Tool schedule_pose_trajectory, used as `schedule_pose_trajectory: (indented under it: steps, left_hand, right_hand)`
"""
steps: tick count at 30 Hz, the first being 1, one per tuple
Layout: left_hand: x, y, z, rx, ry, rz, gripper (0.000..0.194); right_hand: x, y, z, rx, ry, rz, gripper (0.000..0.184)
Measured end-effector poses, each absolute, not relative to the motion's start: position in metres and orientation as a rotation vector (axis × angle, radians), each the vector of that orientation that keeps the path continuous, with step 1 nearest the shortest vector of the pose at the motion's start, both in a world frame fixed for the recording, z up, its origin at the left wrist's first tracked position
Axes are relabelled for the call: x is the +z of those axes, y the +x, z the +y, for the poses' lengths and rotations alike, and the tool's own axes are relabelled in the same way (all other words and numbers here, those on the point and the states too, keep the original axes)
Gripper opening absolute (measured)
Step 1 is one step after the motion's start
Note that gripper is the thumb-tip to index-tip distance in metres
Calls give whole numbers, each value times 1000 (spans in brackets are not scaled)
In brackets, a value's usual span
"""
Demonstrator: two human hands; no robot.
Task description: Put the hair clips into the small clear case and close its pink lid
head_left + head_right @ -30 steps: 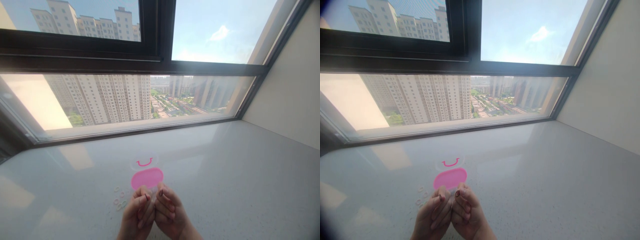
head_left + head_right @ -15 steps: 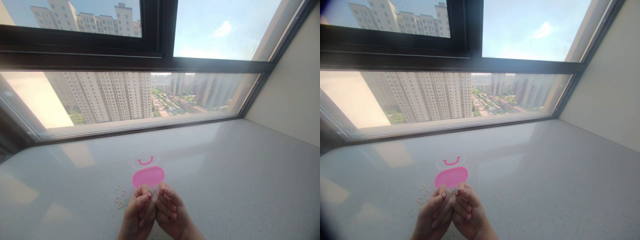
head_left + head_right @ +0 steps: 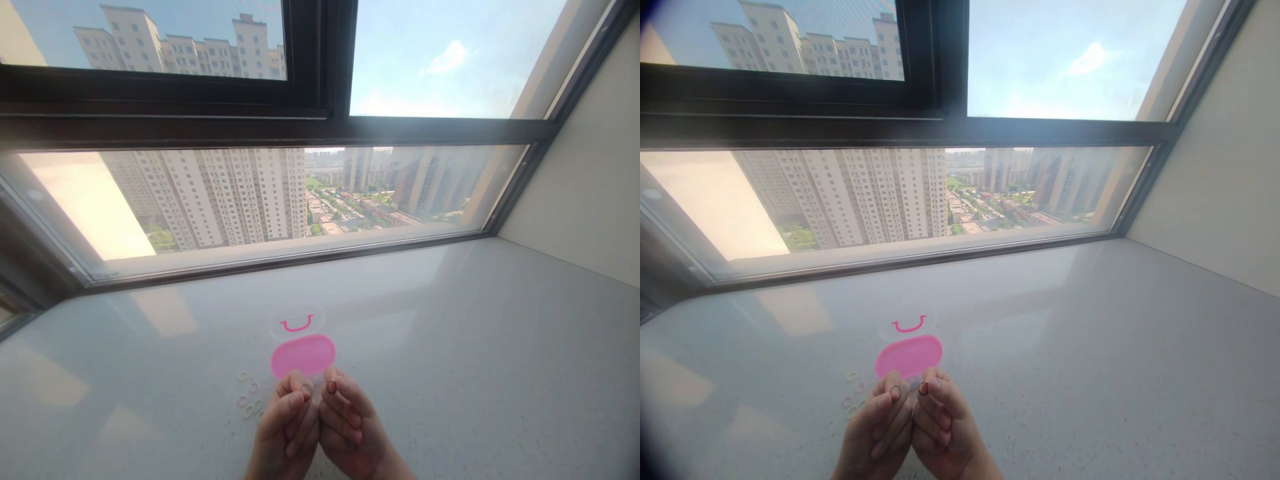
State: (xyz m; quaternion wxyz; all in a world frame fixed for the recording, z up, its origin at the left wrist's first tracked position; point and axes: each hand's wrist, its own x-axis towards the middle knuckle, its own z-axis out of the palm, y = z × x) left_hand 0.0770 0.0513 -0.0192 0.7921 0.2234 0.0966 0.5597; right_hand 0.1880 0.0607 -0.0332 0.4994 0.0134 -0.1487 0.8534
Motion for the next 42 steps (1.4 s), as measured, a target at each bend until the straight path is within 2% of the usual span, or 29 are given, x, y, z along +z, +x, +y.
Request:
schedule_pose_trajectory:
  steps: [8,22,35,42]
  left_hand:
    - [-20,77,52,1200,469,217,7]
    - [-20,78,53,1198,477,181,6]
    - [-22,77,54,1197,486,174,6]
    - [-20,77,53,1199,461,207,6]
  right_hand:
    - [-34,188,61,2068,64,-371,12]
    - [-34,187,62,2073,66,-372,27]
    - [-33,186,63,2069,62,-406,16]
    - [-32,188,62,2084,4,-398,23]
